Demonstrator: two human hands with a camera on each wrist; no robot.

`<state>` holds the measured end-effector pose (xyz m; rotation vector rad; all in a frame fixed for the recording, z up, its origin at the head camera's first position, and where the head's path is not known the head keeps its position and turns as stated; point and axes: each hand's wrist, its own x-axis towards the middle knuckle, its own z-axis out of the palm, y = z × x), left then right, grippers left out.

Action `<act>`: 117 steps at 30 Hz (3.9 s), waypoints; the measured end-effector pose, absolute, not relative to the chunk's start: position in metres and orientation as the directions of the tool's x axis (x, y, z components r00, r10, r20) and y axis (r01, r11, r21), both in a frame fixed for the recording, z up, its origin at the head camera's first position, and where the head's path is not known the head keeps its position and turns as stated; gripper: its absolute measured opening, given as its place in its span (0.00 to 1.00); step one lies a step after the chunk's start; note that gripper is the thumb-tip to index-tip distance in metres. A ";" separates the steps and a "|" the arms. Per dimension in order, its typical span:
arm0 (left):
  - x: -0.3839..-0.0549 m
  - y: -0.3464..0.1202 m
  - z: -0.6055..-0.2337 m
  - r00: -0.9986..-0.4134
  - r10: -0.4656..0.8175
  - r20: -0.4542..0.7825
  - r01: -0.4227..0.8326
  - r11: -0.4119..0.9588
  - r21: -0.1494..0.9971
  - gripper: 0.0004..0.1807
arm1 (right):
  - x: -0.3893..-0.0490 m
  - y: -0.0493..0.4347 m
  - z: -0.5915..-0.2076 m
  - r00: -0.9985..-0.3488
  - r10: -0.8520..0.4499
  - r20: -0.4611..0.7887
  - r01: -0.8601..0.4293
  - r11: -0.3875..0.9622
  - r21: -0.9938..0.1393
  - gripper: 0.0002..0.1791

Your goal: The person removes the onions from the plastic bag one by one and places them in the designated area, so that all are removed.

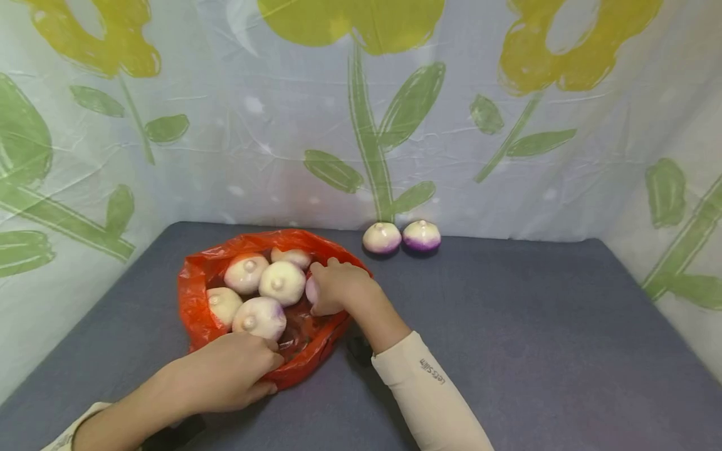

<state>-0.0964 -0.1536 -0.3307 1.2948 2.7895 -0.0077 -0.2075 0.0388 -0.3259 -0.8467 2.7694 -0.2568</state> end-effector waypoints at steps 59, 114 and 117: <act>-0.097 -0.145 -0.344 -0.651 0.757 -0.057 0.757 0.653 0.023 0.14 | -0.181 0.063 -0.272 -0.708 -0.692 -0.141 -0.595 0.691 -0.411 0.19; -0.097 -0.145 -0.346 -0.645 0.764 -0.018 0.764 0.645 0.003 0.14 | -0.194 0.162 -0.243 -0.825 -0.564 -0.036 -0.408 0.639 -0.652 0.26; -0.097 -0.145 -0.346 -0.647 0.762 -0.023 0.763 0.647 0.005 0.14 | -0.194 0.172 -0.241 -0.857 -0.514 -0.037 -0.359 0.649 -0.671 0.31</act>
